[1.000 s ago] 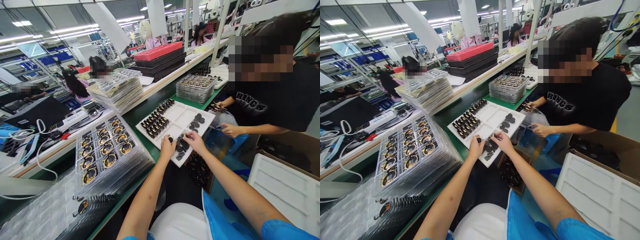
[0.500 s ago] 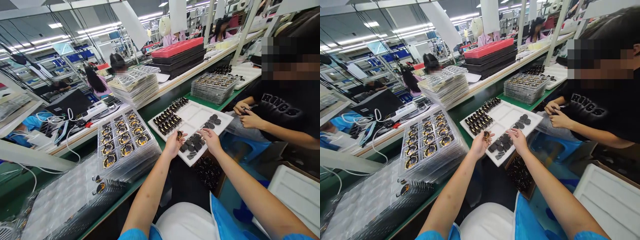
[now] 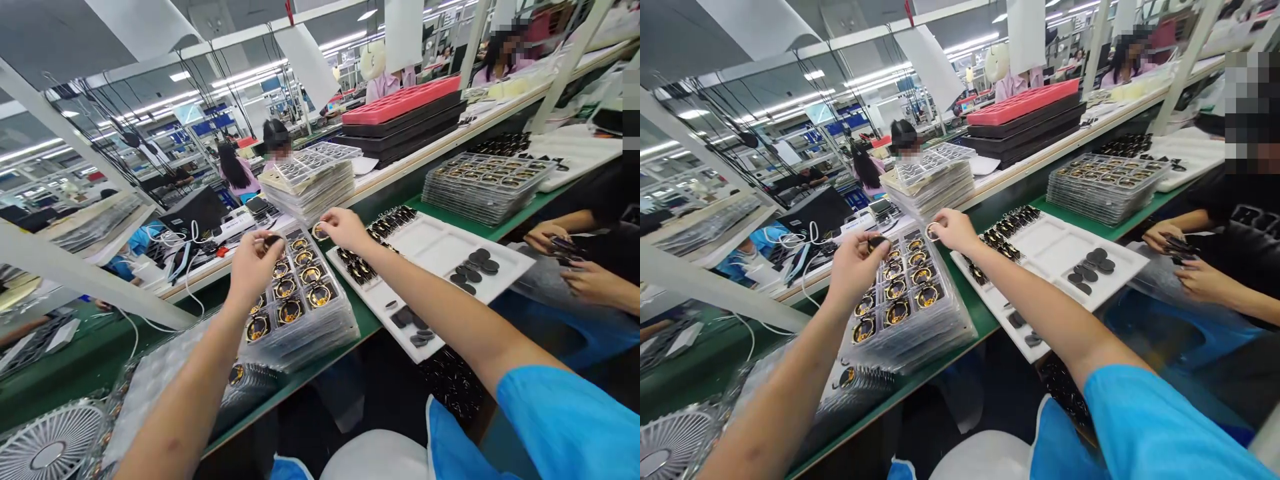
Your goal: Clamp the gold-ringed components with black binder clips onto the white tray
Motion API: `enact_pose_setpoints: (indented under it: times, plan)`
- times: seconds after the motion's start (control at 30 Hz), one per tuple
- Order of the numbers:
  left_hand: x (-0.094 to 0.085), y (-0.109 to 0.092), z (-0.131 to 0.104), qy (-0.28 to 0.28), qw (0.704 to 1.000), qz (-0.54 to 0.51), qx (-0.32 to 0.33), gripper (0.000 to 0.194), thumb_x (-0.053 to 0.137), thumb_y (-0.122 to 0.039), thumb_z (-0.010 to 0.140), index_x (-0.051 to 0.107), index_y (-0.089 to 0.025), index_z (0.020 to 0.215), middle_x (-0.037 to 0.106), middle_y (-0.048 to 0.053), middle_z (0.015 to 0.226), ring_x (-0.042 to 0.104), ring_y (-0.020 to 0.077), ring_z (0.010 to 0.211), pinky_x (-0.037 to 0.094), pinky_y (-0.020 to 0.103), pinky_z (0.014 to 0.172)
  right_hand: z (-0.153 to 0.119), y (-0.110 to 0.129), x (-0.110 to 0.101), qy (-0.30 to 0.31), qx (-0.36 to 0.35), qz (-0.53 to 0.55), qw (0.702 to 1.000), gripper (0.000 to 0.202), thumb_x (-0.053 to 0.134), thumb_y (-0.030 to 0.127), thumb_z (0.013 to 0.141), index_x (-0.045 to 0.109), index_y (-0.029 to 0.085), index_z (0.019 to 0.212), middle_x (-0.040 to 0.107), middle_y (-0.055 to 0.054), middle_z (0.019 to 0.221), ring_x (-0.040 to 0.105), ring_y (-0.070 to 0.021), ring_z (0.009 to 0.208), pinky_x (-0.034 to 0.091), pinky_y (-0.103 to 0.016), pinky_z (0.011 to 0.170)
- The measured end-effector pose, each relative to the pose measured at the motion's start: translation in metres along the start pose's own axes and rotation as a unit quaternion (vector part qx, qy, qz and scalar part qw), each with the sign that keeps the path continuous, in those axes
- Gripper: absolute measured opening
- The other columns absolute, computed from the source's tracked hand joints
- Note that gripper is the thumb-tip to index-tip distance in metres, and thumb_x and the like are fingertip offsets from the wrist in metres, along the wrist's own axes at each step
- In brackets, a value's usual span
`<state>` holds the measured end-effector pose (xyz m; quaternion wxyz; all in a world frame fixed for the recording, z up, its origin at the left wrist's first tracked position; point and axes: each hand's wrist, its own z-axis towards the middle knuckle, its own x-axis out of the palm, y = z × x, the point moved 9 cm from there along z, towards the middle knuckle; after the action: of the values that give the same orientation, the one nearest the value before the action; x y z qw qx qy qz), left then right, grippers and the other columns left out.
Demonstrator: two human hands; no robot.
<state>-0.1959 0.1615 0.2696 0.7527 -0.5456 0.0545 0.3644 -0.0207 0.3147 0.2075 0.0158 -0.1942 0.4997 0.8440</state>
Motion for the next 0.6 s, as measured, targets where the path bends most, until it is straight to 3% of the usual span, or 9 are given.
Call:
enact_pose_setpoints:
  times: [0.1,0.17,0.33,0.47,0.6]
  plan:
    - [-0.017,0.047,0.061,-0.011,0.98,0.194,-0.036,0.027,0.06,-0.027,0.091,0.065,-0.014,0.114,0.072,0.005,0.085,0.067,0.0184,0.072,0.053,0.032,0.074,0.039,0.019,0.052,0.04,0.027,-0.095,0.994,0.02,0.06,0.018,0.09,0.072,0.013,0.106,0.075,-0.009,0.102,0.068,-0.0243,0.1,0.052,-0.037,0.094]
    - [-0.015,0.069,0.083,0.0,0.967,0.252,-0.044,0.025,0.057,-0.025,0.091,0.068,-0.013,0.11,0.073,0.007,0.088,0.067,0.0211,0.076,0.053,0.036,0.079,0.051,0.021,0.075,0.046,0.049,-0.122,0.99,0.023,0.058,0.019,0.092,0.071,0.015,0.11,0.074,-0.011,0.109,0.067,-0.0272,0.105,0.053,-0.041,0.094]
    - [0.006,0.093,0.089,0.037,0.952,0.304,-0.021,0.023,0.062,-0.025,0.085,0.074,-0.017,0.104,0.074,0.011,0.098,0.065,0.0304,0.101,0.049,0.045,0.097,0.053,0.025,0.103,0.073,0.054,-0.172,0.981,0.011,0.066,0.02,0.089,0.073,0.017,0.097,0.074,-0.013,0.104,0.067,-0.0326,0.107,0.051,-0.045,0.096]
    - [0.008,0.095,0.088,0.033,0.94,0.339,-0.004,0.035,0.064,-0.027,0.085,0.072,-0.013,0.116,0.066,0.02,0.122,0.054,0.0375,0.126,0.038,0.052,0.112,0.052,0.035,0.091,0.09,0.006,-0.176,0.98,0.015,0.069,0.017,0.087,0.075,0.013,0.101,0.072,-0.014,0.112,0.065,-0.0337,0.113,0.047,-0.043,0.102]
    - [0.0,0.081,0.082,0.042,0.94,0.339,0.008,0.034,0.064,-0.027,0.087,0.071,-0.012,0.116,0.067,0.019,0.12,0.058,0.0361,0.123,0.041,0.052,0.112,0.044,0.015,0.029,0.058,-0.026,-0.174,0.983,0.025,0.055,0.027,0.099,0.075,0.013,0.104,0.075,-0.009,0.105,0.068,-0.0245,0.102,0.048,-0.033,0.095]
